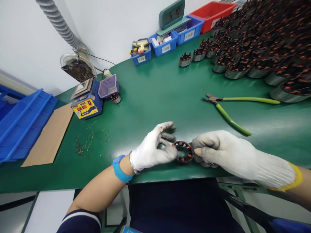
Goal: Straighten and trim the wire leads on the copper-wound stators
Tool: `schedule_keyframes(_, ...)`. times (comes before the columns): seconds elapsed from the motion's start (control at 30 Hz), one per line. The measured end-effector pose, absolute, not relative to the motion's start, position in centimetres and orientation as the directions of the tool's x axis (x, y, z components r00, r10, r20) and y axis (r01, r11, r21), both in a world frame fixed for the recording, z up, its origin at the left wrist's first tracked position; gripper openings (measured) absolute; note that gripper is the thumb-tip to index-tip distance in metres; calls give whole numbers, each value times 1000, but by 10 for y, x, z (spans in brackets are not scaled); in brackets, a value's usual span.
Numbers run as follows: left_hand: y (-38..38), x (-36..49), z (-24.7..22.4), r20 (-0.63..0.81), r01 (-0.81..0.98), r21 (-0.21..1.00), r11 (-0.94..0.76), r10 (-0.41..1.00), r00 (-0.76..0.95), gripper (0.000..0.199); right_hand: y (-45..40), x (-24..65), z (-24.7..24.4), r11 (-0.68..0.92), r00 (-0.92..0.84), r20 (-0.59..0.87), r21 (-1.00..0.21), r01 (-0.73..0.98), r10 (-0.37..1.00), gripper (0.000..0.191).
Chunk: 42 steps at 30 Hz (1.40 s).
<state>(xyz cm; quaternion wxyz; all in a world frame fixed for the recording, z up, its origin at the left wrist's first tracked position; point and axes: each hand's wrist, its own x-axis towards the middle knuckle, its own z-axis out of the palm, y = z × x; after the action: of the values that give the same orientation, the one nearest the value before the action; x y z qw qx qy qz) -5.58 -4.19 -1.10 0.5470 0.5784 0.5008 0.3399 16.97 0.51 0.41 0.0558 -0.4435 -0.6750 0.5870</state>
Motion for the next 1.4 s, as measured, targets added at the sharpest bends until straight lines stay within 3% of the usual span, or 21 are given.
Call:
schedule_keyframes(0.13, -38, -58, -2, -485, 137, 865, 483, 731, 480, 57, 4, 170, 5, -152, -604, -422, -882, 446, 676, 32)
schedule_keyframes(0.23, -44, -49, -1, -513, 85, 830, 552, 694, 505, 51, 3, 167, 8, -250, -606, -442, -891, 378, 661, 37)
schedule_keyframes(0.33, -51, -43, -3, -244, 2, 965, 261, 899, 362, 57, 2, 165, 11, -371, -598, -476, -879, 299, 645, 43)
schedule_keyframes(0.4, -54, -43, 1, 43, 133, 987, -87, 952, 304, 46, 1, 165, 14, -429, -592, -484, -870, 244, 644, 48)
schedule_keyframes(0.5, -54, -46, 11, 364, 277, 791, -546, 783, 503, 27, -2, 167, 18, -461, -599, -475, -867, 192, 644, 55)
schedule_keyframes(0.57, -54, -47, 14, 421, 235, 726, -647, 688, 592, 35, -3, 169, 21, -445, -614, -457, -876, 186, 643, 57)
schedule_keyframes(0.63, -54, -46, 13, 348, 273, 821, -502, 818, 458, 44, -4, 172, 23, -386, -625, -426, -898, 209, 654, 57)
schedule_keyframes(0.7, -53, -45, 9, 42, 226, 969, -103, 965, 259, 53, -4, 173, 24, -276, -627, -388, -922, 273, 676, 54)
schedule_keyframes(0.73, -53, -44, 7, -171, 143, 980, 137, 951, 259, 61, -4, 174, 23, -211, -620, -368, -926, 313, 693, 53)
schedule_keyframes(0.8, -52, -43, 5, -471, 7, 849, 528, 751, 463, 71, -4, 174, 20, -117, -611, -339, -920, 374, 715, 49)
schedule_keyframes(0.87, -51, -43, 4, -492, -42, 769, 637, 633, 598, 64, -5, 172, 17, -131, -613, -360, -913, 386, 704, 47)
schedule_keyframes(0.93, -52, -43, 4, -346, -73, 896, 438, 791, 505, 56, -7, 169, 13, -263, -603, -426, -902, 344, 674, 47)
schedule_keyframes(1.0, -54, -44, 2, -17, 42, 999, 1, 922, 386, 47, -8, 167, 10, -405, -589, -478, -876, 264, 651, 51)
schedule_keyframes(1.07, -56, -46, -2, 350, 162, 874, -459, 824, 446, 30, -10, 166, 9, -469, -590, -474, -865, 176, 653, 58)
schedule_keyframes(1.13, -56, -47, -4, 508, 215, 701, -680, 688, 518, 32, -11, 166, 10, -446, -622, -437, -882, 154, 649, 62)
schedule_keyframes(1.2, -56, -46, -4, 434, 326, 705, -630, 746, 505, 37, -11, 166, 11, -359, -634, -406, -909, 210, 658, 60)
schedule_keyframes(1.3, -52, -40, -2, 160, 486, 781, -393, 878, 451, 29, -10, 165, 9, -265, -615, -412, -910, 319, 673, 51)
schedule_keyframes(1.4, -48, -37, -4, 216, 603, 653, -459, 875, 432, 31, -7, 163, 3, -335, -616, -455, -891, 308, 643, 43)
